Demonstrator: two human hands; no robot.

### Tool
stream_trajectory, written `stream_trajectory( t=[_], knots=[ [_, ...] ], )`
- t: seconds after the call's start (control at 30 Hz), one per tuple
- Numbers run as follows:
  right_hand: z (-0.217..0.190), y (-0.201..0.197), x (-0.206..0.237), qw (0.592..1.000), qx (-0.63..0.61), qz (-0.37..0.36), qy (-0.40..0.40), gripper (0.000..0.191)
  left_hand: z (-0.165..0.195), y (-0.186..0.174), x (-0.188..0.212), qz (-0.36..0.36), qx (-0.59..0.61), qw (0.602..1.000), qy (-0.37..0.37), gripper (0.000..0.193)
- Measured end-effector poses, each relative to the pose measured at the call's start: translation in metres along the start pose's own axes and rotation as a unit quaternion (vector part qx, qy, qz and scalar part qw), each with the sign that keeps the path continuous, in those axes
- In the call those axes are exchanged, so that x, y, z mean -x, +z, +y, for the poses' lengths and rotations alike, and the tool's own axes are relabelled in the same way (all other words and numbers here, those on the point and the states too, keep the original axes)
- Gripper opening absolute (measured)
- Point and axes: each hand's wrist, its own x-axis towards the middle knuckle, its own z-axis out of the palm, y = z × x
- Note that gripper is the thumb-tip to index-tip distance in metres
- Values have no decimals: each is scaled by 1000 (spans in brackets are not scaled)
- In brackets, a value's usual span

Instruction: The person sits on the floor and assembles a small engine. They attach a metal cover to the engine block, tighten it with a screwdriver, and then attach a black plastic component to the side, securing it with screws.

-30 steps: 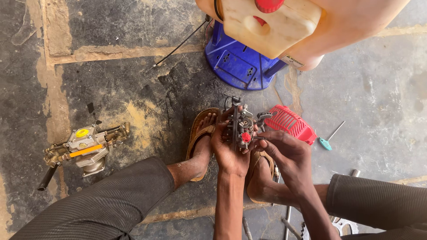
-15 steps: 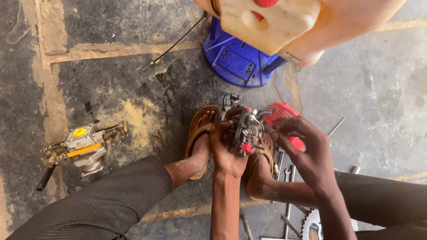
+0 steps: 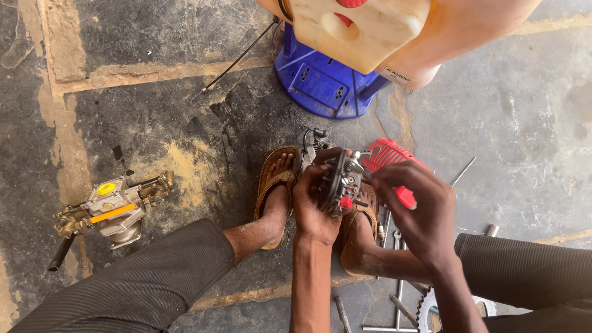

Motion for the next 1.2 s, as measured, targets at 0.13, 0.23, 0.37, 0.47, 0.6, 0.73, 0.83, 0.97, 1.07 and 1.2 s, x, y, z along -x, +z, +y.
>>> stream_trajectory(
  t=[0.13, 0.23, 0.37, 0.47, 0.6, 0.73, 0.83, 0.97, 1.07, 1.2],
  knots=[
    [4, -2, -7, 995, 32, 74, 65, 12, 3, -1, -1, 3, -10, 1000, -2, 41],
    [6, -5, -9, 988, 59, 143, 29, 30, 3, -3, -3, -9, -1, 1000, 0, 41],
    [11, -5, -7, 986, 85, 125, 68, 11, 4, -4, -3, -18, 21, 1000, -4, 41],
    [16, -2, -5, 984, 79, 111, 116, 11, 4, -1, -3, -1, 7, 1000, 7, 41],
    [19, 2, -3, 994, -14, 95, 42, 16, 3, 2, -3, 71, -13, 997, 11, 42],
    [17, 9, -2, 995, -52, 58, 61, 21, 0, 0, -3, 30, -50, 997, 49, 41],
    [15, 13, 0, 989, -107, 23, 103, 27, -3, -3, -3, 41, -147, 985, 80, 41],
    [14, 20, -1, 961, -193, -35, 196, 35, -6, -2, -8, 96, -271, 952, 103, 42],
    [12, 30, 0, 947, -236, -60, 207, 51, -9, 5, -11, 135, -287, 939, 137, 40],
    [12, 43, -2, 929, -303, -28, 208, 53, -13, 13, -8, 138, -398, 890, 175, 37]
  ],
)
